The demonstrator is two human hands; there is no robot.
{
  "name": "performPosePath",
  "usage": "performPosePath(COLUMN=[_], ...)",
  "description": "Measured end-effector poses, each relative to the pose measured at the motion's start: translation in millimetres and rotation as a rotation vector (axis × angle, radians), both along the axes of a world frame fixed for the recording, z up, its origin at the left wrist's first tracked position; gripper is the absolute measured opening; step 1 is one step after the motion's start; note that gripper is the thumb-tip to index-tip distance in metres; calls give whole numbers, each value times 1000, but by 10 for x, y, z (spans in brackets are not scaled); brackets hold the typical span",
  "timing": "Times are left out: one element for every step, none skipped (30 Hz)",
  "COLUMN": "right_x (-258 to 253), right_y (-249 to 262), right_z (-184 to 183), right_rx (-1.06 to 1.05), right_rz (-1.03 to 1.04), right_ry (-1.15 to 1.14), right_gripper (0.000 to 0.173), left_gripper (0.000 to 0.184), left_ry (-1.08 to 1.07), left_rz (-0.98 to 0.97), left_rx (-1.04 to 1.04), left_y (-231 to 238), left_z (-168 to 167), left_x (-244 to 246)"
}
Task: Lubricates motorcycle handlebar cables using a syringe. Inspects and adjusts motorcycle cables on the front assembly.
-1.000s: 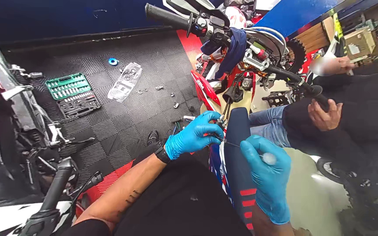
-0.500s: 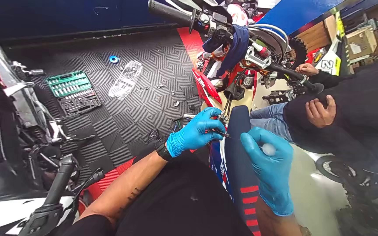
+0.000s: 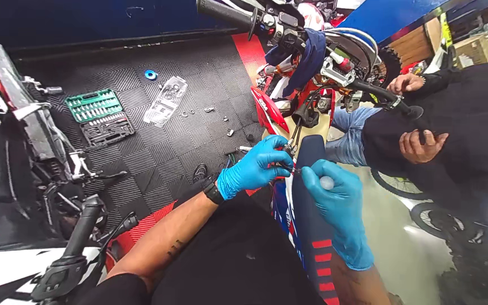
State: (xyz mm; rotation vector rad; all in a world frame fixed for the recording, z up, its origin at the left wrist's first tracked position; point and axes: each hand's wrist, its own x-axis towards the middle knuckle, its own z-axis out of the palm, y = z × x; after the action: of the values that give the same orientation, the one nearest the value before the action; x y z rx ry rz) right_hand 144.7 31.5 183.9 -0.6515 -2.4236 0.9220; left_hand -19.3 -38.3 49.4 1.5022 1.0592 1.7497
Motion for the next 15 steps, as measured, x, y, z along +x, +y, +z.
performPosePath(right_x=[13, 13, -1, -30, -68, -101, -137, -171, -195, -212, -218, -224, -238, -251, -267], right_y=[5, 1, -8, -7, 15, 45, 73, 91, 112, 146, 192, 248, 313, 381, 456], right_z=[66, 126, 149, 132, 89, 45, 16, 3, 5, 5, -21, -96, -235, -437, -694], right_rx=[22, 42, 51, 57, 55, 39, 18, -14, -50, -102, -168, -240, -322, -417, -512], right_rz=[-1, 4, 14, 21, 37, 66, 100, 122, 133, 140, 141, 135, 123, 112, 103], right_ry=[12, 19, 14, -3, -36, -94, -153, -179, -196, -216, -248, -296, -356, -426, -495], right_gripper=[25, 26, 26, 26, 24, 23, 23, 25, 26, 26, 24, 23, 23, 26, 32], left_gripper=[14, 14, 15, 15, 16, 17, 16, 14, 12, 9, 8, 8, 9, 11, 13], left_ry=[1, -3, -9, -13, -28, -59, -109, -164, -216, -257, -288, -304, -313, -322, -336], left_rz=[-1, 3, 3, -2, -9, -29, -61, -103, -141, -168, -181, -185, -184, -181, -180], left_rx=[1, 4, 1, -9, -19, -33, -48, -71, -102, -121, -129, -134, -134, -139, -143], left_y=[0, -5, -17, -23, -27, -35, -45, -53, -59, -59, -56, -54, -60, -78, -99], left_z=[-26, -53, -73, -88, -109, -129, -143, -157, -166, -177, -188, -204, -233, -266, -301], left_x=[-16, -24, -31, -52, -90, -144, -216, -309, -418, -539, -653, -754, -836, -883, -904])
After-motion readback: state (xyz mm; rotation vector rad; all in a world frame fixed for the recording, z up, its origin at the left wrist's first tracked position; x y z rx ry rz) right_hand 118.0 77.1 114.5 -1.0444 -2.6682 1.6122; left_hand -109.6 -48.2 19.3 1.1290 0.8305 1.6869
